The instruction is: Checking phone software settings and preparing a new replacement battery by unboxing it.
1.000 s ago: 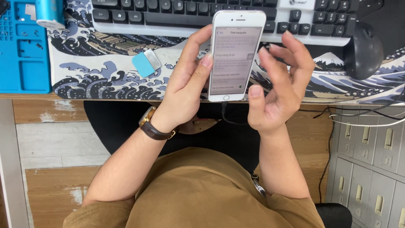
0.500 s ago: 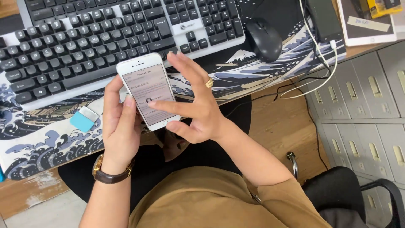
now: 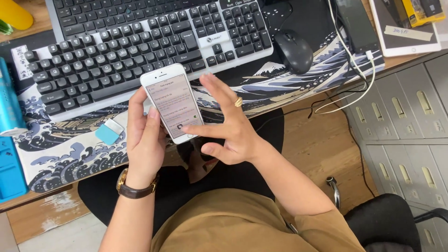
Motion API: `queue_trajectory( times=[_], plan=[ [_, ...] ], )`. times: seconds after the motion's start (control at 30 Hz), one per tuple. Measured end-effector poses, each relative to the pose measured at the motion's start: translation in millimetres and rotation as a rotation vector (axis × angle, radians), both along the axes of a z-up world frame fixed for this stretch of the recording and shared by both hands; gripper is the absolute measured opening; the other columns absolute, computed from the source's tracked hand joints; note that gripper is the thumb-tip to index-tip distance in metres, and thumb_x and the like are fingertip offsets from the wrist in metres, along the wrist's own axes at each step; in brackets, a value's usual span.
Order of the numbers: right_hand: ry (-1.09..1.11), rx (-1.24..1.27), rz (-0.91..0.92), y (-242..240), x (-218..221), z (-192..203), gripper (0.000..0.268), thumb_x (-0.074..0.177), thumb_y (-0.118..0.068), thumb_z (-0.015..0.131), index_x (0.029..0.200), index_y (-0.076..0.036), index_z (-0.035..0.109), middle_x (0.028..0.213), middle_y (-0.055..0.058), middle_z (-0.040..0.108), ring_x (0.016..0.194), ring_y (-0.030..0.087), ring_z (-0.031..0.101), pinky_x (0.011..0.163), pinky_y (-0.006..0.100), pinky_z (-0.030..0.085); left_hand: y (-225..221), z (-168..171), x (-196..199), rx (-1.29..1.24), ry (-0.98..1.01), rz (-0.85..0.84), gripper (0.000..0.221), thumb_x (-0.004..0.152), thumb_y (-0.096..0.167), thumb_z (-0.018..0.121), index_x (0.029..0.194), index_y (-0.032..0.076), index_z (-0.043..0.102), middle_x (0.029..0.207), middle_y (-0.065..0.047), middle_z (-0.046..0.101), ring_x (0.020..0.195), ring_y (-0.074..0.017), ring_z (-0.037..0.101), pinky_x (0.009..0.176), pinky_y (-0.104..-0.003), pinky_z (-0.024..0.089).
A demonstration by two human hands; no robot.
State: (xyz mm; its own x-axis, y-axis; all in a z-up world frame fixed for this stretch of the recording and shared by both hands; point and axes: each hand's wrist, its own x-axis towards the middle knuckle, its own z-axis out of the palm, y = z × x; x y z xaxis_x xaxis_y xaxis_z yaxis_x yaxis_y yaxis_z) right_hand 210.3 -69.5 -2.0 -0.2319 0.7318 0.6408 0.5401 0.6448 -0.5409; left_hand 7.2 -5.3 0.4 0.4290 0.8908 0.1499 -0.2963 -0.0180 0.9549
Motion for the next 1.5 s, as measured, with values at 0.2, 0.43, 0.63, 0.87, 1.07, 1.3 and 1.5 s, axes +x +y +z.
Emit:
queue_trajectory(
  times=[0.2,0.43,0.63,0.87,1.07,1.3,1.5],
  plan=[
    [0.091,-0.29,-0.171,-5,-10,25,0.071,0.114,-0.069,0.021,0.166,-0.021,0.032,0.179,0.017,0.001,0.169,0.045,0.029,0.134,0.056,0.039,1,-6,-1,-0.062,-0.004,0.004,0.051,0.109,0.035,0.047,0.153,0.012,0.036,0.144,-0.009,0.056,0.124,-0.0183,0.059,0.104,-0.035,0.052],
    [0.12,-0.28,-0.128,-7,-16,24,0.065,0.116,-0.061,0.031,0.165,-0.019,0.033,0.178,0.016,0.006,0.163,0.045,0.038,0.134,0.057,0.043,0,-4,-1,-0.075,-0.012,0.042,0.054,0.107,0.039,0.049,0.152,0.014,0.036,0.142,-0.007,0.058,0.121,-0.0169,0.061,0.099,-0.034,0.055],
    [0.157,-0.522,-0.245,-11,-32,39,0.083,0.098,-0.036,0.069,0.162,-0.017,0.019,0.146,0.017,0.057,0.098,0.02,0.066,0.087,0.033,0.056,0,-4,2,-0.086,-0.015,0.02,0.055,0.106,0.041,0.05,0.152,0.017,0.033,0.137,-0.006,0.058,0.113,-0.0162,0.064,0.09,-0.033,0.058],
    [0.067,-0.54,-0.377,4,-61,40,0.104,0.085,-0.037,0.082,0.161,-0.017,0.014,0.147,0.017,0.048,0.133,0.032,0.056,0.093,0.047,0.058,-2,-9,-1,0.01,-0.1,0.014,0.05,0.113,0.032,0.044,0.157,0.018,0.023,0.153,-0.011,0.047,0.133,-0.0206,0.053,0.114,-0.041,0.05],
    [-0.071,-0.459,-0.517,-2,-14,63,0.089,0.084,-0.033,0.077,0.155,-0.016,0.026,0.14,0.013,0.056,0.122,0.028,0.06,0.082,0.046,0.06,-6,23,-3,0.111,0.04,-0.102,0.061,0.109,0.05,0.035,0.155,0.012,0.026,0.144,-0.023,0.06,0.127,-0.0341,0.067,0.107,-0.046,0.057],
    [-0.275,-0.46,-1.024,-37,131,140,0.074,0.083,-0.024,0.077,0.144,-0.007,0.039,0.147,0.017,0.051,0.135,0.035,0.052,0.098,0.054,0.051,-10,36,3,0.123,0.119,-0.108,0.05,0.108,0.034,0.032,0.147,0.002,0.036,0.128,-0.031,0.066,0.116,-0.0396,0.071,0.104,-0.045,0.058],
    [-0.357,-0.421,-1.168,-55,246,165,0.066,0.084,-0.022,0.074,0.137,-0.011,0.036,0.124,0.019,0.061,0.094,0.036,0.057,0.068,0.047,0.042,-6,23,4,0.066,0.113,-0.096,0.048,0.108,0.026,0.035,0.147,-0.001,0.038,0.114,-0.033,0.069,0.104,-0.0416,0.072,0.098,-0.047,0.058]
  ],
)
